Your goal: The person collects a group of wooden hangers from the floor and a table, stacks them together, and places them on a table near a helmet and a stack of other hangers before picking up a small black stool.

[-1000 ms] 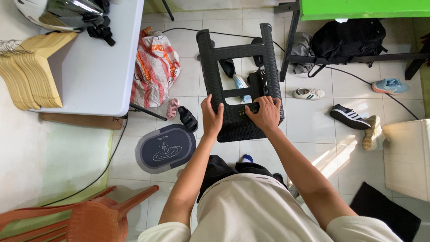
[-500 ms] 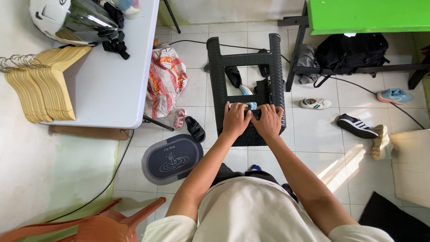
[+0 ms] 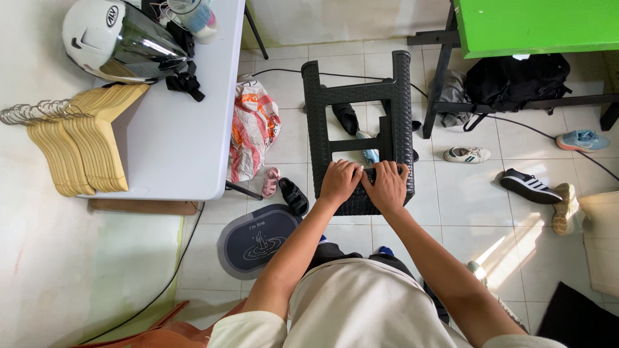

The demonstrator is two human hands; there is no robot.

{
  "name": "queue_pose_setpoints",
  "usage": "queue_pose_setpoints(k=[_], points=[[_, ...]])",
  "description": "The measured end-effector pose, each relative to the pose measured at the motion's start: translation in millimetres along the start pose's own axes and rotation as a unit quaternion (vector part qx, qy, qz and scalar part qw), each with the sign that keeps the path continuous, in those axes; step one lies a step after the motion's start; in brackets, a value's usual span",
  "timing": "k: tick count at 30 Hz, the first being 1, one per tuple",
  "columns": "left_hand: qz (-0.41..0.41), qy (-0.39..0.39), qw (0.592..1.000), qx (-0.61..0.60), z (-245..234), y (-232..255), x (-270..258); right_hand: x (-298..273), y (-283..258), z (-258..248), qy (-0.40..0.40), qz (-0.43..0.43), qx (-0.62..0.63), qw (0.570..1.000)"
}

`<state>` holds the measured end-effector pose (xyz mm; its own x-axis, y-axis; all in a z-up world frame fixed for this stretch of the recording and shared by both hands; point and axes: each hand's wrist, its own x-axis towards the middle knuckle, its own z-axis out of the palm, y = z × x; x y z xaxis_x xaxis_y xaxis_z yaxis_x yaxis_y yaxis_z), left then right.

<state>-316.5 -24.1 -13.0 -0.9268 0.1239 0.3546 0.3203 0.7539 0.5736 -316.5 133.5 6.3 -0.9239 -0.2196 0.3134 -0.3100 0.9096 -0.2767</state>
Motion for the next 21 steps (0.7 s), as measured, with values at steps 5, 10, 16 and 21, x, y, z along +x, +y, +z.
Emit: queue_pose_setpoints(k=[5, 10, 16, 21], points=[[0.002, -0.012, 1.0, 0.018, -14, -18, 4, 8, -19, 9, 0.025, -0.017, -0.001, 1.0], [0.014, -0.023, 0.999, 0.022, -25, -40, 7, 13, -37, 18, 0.025, -0.015, 0.007, 1.0], [0.012, -0.028, 0.999, 0.026, -39, -68, 4, 13, -64, 18, -0.04, -0.068, 0.03, 0.996], [0.013, 0.001, 1.0, 0.009, -55, -87, 2, 2, -101, 18, -0.051, -0.118, 0.018, 0.992]])
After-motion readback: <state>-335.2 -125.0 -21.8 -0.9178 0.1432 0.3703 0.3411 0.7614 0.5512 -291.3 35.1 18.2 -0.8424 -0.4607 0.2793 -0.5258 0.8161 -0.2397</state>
